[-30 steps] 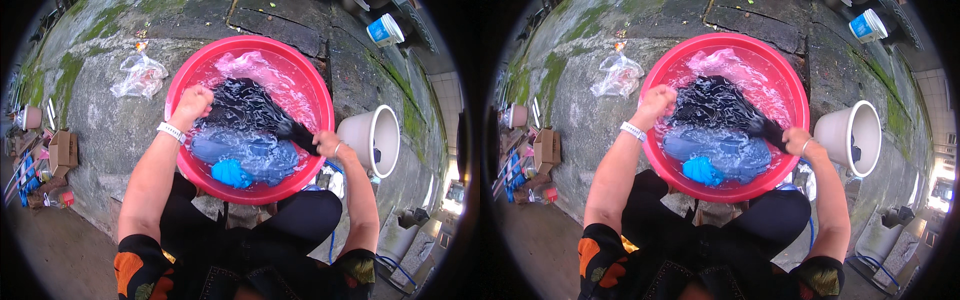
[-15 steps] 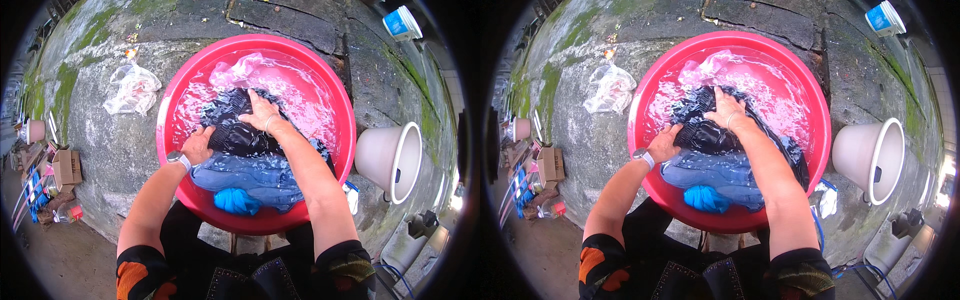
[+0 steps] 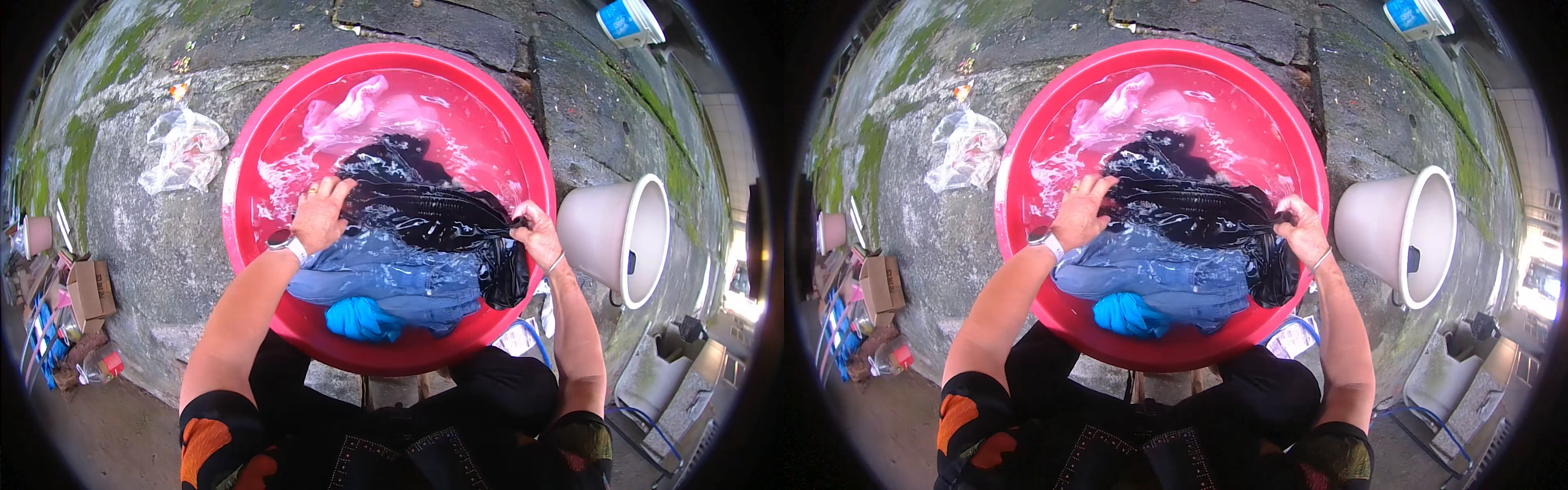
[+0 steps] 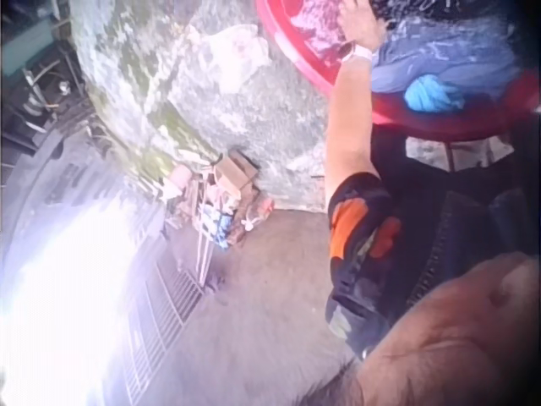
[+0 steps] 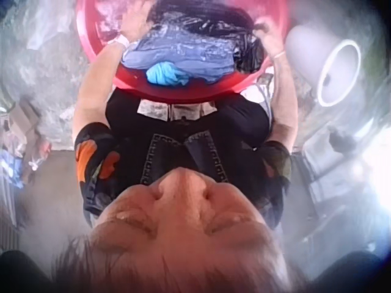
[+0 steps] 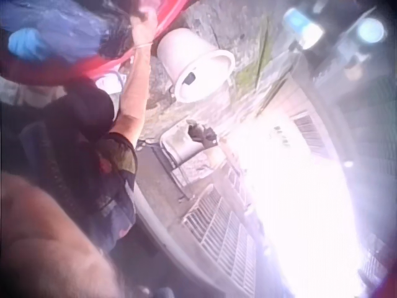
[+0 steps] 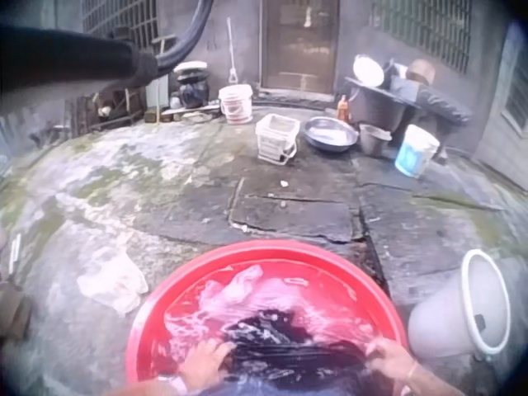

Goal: The person washes a black garment and a pair of blue jeans by hand in a red basin filled with soapy water, scrubbing, wringing out the items, and placing them into a white bucket.

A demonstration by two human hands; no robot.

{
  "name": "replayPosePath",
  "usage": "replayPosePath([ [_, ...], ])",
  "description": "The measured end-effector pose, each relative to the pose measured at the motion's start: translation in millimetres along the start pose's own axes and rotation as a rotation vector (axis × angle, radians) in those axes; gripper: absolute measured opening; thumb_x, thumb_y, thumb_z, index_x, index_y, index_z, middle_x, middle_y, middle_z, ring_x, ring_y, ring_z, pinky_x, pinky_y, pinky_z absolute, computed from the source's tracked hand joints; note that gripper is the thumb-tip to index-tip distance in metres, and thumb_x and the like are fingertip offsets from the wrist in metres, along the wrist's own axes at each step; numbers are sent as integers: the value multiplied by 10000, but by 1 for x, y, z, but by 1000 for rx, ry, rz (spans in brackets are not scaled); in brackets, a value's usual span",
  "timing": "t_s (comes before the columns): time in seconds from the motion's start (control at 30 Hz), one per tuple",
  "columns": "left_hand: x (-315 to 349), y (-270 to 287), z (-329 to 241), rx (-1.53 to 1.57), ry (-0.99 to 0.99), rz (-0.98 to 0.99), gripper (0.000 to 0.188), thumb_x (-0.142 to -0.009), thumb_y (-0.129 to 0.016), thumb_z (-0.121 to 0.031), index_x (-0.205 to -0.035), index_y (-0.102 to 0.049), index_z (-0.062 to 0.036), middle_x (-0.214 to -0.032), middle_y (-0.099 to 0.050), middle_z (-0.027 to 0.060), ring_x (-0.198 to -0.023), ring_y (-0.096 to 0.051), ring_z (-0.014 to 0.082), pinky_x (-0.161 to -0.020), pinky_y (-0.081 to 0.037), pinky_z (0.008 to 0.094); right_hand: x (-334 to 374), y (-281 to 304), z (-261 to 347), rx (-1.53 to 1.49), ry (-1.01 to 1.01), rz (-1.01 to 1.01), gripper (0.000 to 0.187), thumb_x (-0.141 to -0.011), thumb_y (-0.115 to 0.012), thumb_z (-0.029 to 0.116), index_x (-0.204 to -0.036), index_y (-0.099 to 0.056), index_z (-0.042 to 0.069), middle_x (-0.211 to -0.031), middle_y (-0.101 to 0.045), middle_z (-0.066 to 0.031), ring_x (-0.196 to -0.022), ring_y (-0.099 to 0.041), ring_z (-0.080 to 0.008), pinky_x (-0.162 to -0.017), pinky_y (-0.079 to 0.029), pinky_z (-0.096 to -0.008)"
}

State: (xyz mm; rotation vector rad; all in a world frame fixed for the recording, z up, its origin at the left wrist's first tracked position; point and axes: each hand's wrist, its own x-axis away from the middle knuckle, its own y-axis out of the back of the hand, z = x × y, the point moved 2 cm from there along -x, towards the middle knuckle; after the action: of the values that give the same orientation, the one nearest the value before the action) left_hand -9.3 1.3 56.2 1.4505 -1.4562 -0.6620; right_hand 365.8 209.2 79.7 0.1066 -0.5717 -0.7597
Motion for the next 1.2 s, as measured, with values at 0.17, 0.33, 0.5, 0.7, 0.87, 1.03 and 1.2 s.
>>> replayPosePath([
  [0.17, -20, -14, -12, -162, 33, 175, 606, -796, -768, -215, -1341, -511, -154, -1107, -584, 155, -1116, -577, 370, -948, -434, 500, 2, 4, -19, 44, -58, -28, 268, -780, -647, -81, -1006, -562, 35, -933, -577, -16, -887, -544, -123, -803, -455, -285],
  [0.33, -20, -24, -4, -4, -165, 65, 265, -753, -750, -179, -956, -610, -81, -986, -583, 140, -1017, -590, 347, -882, -455, 466, -11, 12, 1, 89, -85, 21, 259, -852, -694, -41, -1052, -557, 51, -979, -576, 15, -938, -551, -92, -859, -456, -276],
  [0.5, -42, 24, 7, 602, 10, 161, 151, -761, -669, -75, -838, -545, -35, -779, -611, 47, -754, -602, 172, -705, -490, 350, -21, 37, 37, -38, -13, -141, 239, -844, -712, 24, -1058, -605, 10, -978, -614, -1, -921, -559, -89, -842, -458, -268],
  [0.7, -75, -22, 26, 1461, 178, -301, 242, -805, -706, -33, -978, -540, -62, -890, -575, -31, -825, -531, 67, -775, -458, 251, -88, -3, 25, -287, -29, -154, 553, -789, -824, 269, -1204, -608, -24, -1111, -695, -134, -1052, -645, -244, -975, -470, -356],
  [0.87, -70, -61, -26, 933, 338, 70, 389, -829, -802, -171, -1124, -605, -11, -1012, -686, 67, -951, -617, 155, -877, -496, 316, -113, -76, 6, 329, -176, -33, 727, -711, -887, 322, -1229, -545, -55, -1121, -653, -182, -1089, -615, -275, -984, -466, -397],
  [1.03, -70, -65, 2, 1687, 681, -320, 95, -942, -693, -174, -976, -661, -91, -945, -693, 47, -884, -652, 182, -832, -536, 333, -113, -22, -14, -581, -144, -184, 456, -835, -744, 166, -1234, -599, 0, -1069, -699, -105, -1007, -665, -228, -949, -514, -366],
  [1.2, -72, -62, -97, 2153, 582, -94, 487, -959, -614, -494, -1264, -565, -118, -1273, -603, 52, -1212, -554, 243, -1057, -444, 453, -117, -99, 6, -213, 72, -77, 578, -817, -805, 348, -1281, -595, 76, -1213, -667, -132, -1158, -603, -219, -1010, -456, -367],
])
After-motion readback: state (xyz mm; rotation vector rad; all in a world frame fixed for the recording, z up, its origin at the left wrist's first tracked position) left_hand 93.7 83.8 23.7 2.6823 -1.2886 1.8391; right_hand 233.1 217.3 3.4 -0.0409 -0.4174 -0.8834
